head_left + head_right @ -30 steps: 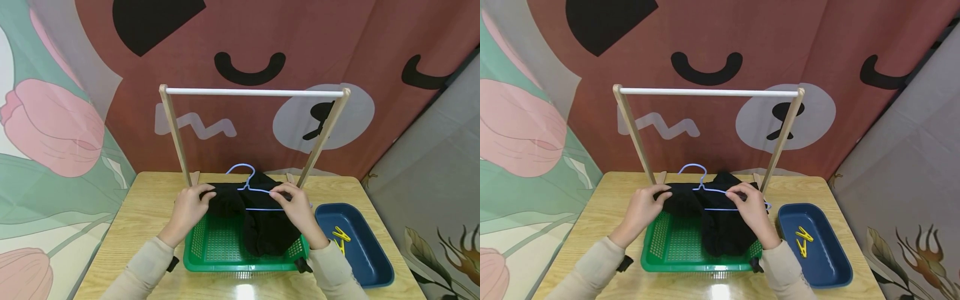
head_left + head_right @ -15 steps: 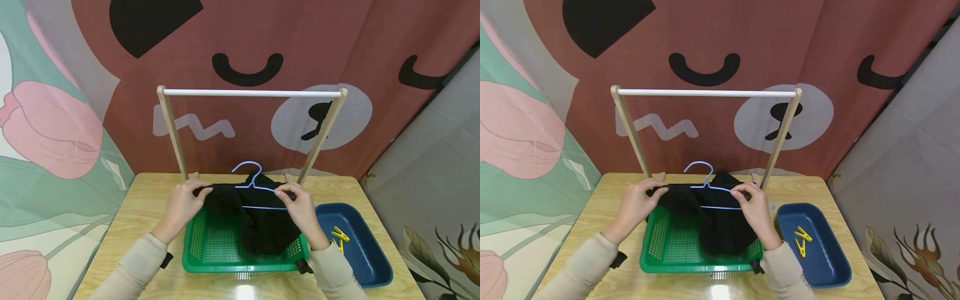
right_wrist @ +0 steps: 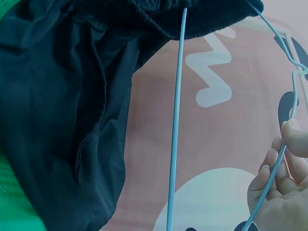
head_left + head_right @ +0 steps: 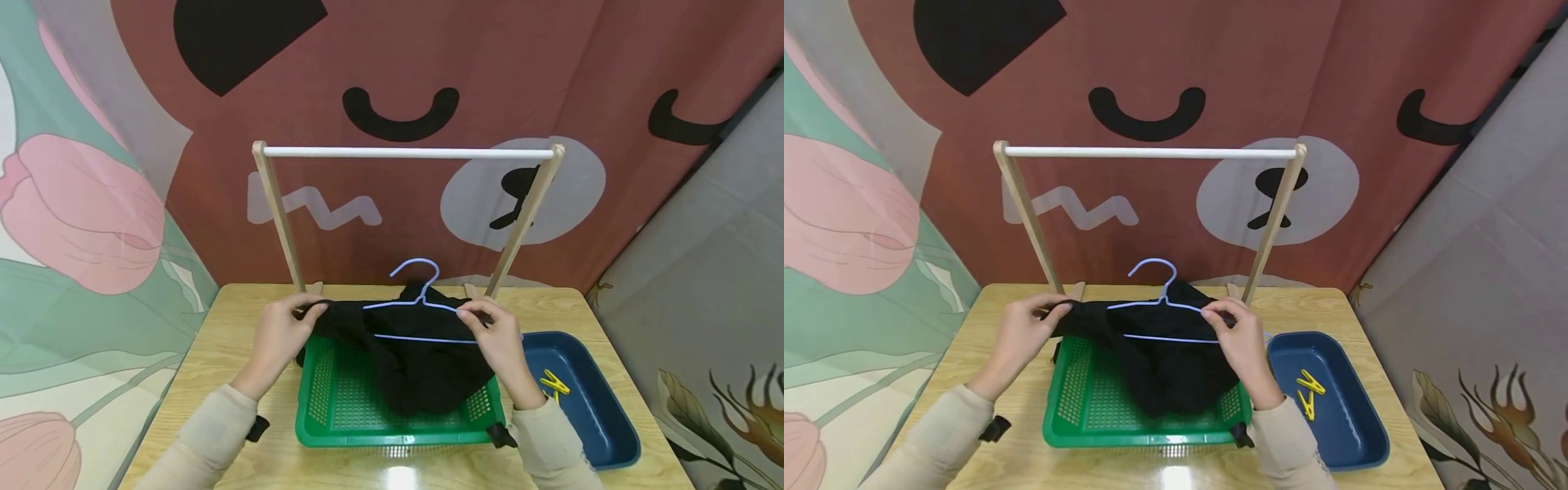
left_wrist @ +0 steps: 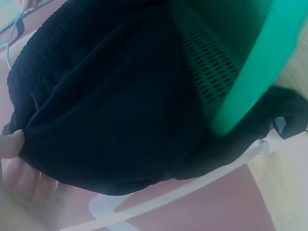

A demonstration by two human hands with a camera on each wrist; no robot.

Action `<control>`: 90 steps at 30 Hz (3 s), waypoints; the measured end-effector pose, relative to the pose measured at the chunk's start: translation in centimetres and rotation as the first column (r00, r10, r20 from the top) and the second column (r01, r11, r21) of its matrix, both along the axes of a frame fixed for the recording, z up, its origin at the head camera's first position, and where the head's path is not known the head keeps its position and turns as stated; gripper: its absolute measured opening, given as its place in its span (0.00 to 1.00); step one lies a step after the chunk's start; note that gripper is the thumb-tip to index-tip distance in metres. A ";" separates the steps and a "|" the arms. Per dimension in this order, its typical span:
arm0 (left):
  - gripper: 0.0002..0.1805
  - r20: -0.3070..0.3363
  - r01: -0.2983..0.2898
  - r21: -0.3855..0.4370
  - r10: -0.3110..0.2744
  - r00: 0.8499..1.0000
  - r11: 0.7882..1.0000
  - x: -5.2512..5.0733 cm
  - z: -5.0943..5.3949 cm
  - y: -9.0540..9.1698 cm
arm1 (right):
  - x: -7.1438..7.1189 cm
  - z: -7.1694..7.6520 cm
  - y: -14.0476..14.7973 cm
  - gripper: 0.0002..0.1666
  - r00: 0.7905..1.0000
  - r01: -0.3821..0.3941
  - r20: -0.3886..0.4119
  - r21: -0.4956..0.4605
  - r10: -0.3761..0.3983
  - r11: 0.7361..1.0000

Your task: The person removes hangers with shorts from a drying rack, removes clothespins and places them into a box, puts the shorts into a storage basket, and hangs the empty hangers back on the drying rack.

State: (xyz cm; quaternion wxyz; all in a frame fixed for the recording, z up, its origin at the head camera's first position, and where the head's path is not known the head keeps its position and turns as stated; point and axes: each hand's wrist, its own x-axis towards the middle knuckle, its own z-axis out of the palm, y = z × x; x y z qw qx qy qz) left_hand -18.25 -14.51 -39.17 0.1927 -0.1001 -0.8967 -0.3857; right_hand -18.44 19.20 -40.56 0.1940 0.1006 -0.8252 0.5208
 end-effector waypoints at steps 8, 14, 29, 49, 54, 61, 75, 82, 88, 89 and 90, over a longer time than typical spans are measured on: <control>0.07 0.092 -0.059 0.082 0.052 0.994 0.995 0.2 -0.5 -1.3 | -0.2 -0.6 1.5 0.03 0.999 0.038 0.004 0.013 -0.038 0.999; 0.08 0.139 -0.096 0.095 0.082 0.987 0.991 0.3 -0.9 -2.0 | -0.2 -0.7 2.3 0.02 0.998 0.053 -0.025 0.013 -0.053 0.998; 0.15 0.282 -0.203 0.125 0.161 0.946 0.971 -0.2 -1.1 -2.7 | -0.1 -0.7 3.7 0.02 0.991 0.082 -0.105 -0.025 -0.085 0.996; 0.13 0.359 -0.159 0.042 0.134 0.924 0.986 0.1 -2.7 -2.2 | 2.5 2.2 5.1 0.03 0.971 0.225 -0.075 -0.025 -0.227 0.974; 0.11 0.394 -0.094 0.029 0.075 0.916 0.995 0.3 -3.2 -1.4 | 2.5 2.3 5.2 0.03 0.969 0.229 -0.084 -0.028 -0.231 0.973; 0.07 0.445 -0.022 0.019 0.012 0.895 1.000 1.0 -4.2 0.3 | 2.4 2.2 4.9 0.03 0.970 0.218 -0.095 -0.054 -0.223 0.974; 0.02 0.509 0.163 -0.035 -0.122 0.852 0.986 2.9 -6.4 2.8 | 2.1 1.6 4.4 0.03 0.971 0.207 -0.115 -0.046 -0.211 0.977; 0.03 0.534 0.217 -0.030 -0.168 0.829 0.976 3.0 -6.6 2.8 | 2.1 1.3 4.2 0.03 0.973 0.191 -0.122 -0.045 -0.195 0.981; 0.02 0.548 0.289 0.035 -0.260 0.795 0.957 3.0 -6.5 2.7 | 2.1 1.2 4.1 0.03 0.970 0.196 -0.136 -0.040 -0.200 0.980; 0.02 0.548 0.294 0.042 -0.268 0.792 0.955 3.0 -6.5 2.6 | 2.0 1.2 4.1 0.03 0.970 0.196 -0.136 -0.039 -0.199 0.980; 0.02 0.548 0.296 0.045 -0.272 0.791 0.954 3.0 -6.5 2.6 | 2.0 1.1 4.1 0.03 0.970 0.196 -0.137 -0.037 -0.200 0.980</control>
